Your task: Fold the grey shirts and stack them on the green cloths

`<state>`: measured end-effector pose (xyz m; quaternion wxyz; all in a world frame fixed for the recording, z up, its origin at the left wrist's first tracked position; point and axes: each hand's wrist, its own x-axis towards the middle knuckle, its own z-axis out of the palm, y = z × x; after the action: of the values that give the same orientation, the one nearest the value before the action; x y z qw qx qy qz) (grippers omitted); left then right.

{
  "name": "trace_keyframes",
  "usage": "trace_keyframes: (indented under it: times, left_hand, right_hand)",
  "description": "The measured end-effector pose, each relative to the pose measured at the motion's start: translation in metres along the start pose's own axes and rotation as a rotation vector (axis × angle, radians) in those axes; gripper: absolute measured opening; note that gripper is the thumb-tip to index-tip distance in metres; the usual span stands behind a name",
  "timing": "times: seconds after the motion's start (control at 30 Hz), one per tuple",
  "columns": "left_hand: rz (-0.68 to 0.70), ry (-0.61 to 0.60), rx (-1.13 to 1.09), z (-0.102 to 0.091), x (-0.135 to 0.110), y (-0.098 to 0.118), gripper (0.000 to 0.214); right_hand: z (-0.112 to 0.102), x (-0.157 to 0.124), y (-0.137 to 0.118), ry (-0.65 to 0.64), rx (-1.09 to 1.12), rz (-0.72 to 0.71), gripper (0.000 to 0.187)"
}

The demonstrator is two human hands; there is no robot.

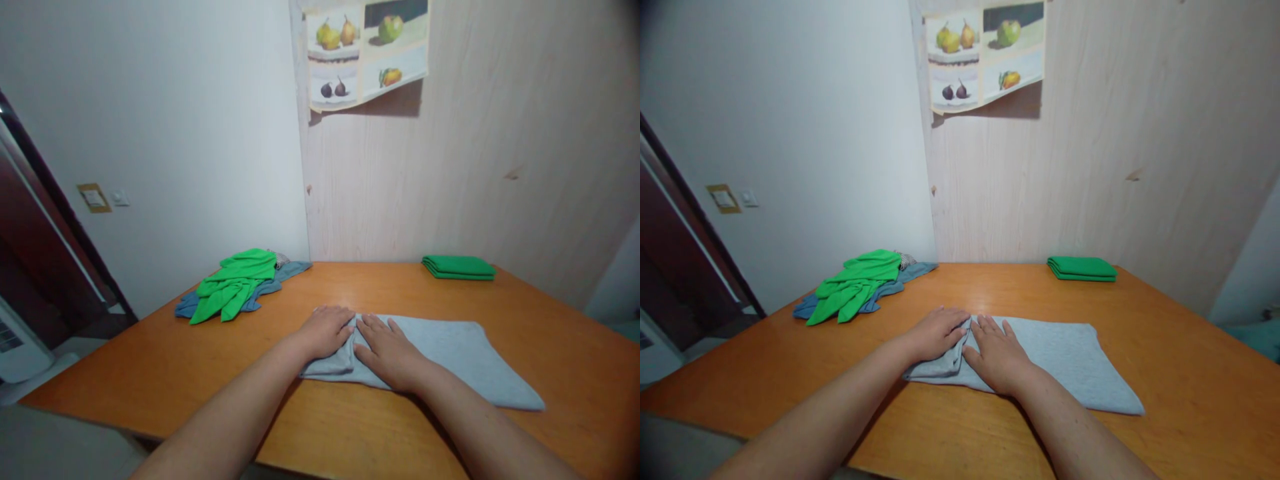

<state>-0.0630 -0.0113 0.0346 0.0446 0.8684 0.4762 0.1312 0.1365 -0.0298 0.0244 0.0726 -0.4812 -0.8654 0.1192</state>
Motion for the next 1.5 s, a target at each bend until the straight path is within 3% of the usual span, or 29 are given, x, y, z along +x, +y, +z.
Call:
trace_keyframes:
  times: [0.13, 0.23, 0.4, 0.5, 0.63, 0.8, 1.03, 1.17, 1.33, 1.43, 1.5]
  left_hand:
    - [0.012, 0.042, -0.069, 0.002, 0.001, -0.005, 0.045]
    - [0.02, 0.083, -0.179, 0.001, 0.002, -0.011, 0.042]
    - [-0.034, 0.067, -0.338, 0.0, 0.003, -0.023, 0.034]
    - [-0.026, 0.058, -0.311, 0.001, 0.002, -0.028, 0.034]
    - [-0.011, 0.052, -0.215, 0.003, -0.001, -0.03, 0.04]
    - [-0.017, 0.052, -0.158, 0.003, -0.001, -0.028, 0.041]
    - [-0.091, 0.084, -0.081, -0.003, -0.006, -0.014, 0.036]
    - [-0.018, 0.118, -0.08, -0.007, -0.008, 0.0, 0.035]
    - [0.031, 0.018, -0.111, -0.008, -0.012, 0.017, 0.043]
    - [0.017, -0.069, -0.088, -0.006, -0.014, 0.02, 0.062]
    - [0.011, -0.117, -0.069, -0.004, -0.015, 0.021, 0.073]
  right_hand:
    - [-0.001, -0.001, 0.003, 0.051, 0.024, -0.019, 0.065]
    - [-0.004, -0.005, 0.001, 0.17, 0.083, -0.056, 0.056]
    - [-0.009, -0.015, -0.013, 0.375, 0.242, -0.274, 0.041]
    - [-0.012, -0.02, -0.023, 0.344, 0.292, -0.407, 0.03]
    - [-0.012, -0.022, -0.027, 0.244, 0.293, -0.443, 0.017]
    - [-0.008, -0.02, -0.024, 0.15, 0.276, -0.423, 0.014]
    - [-0.008, -0.021, -0.025, 0.158, 0.292, -0.419, 0.016]
    - [-0.01, -0.017, -0.016, 0.296, 0.374, -0.324, 0.02]
    - [-0.018, -0.011, 0.009, 0.576, 0.447, -0.045, 0.035]
    - [-0.018, -0.008, 0.022, 0.608, 0.422, 0.046, 0.043]
    - [-0.013, -0.005, 0.028, 0.555, 0.342, 0.08, 0.048]
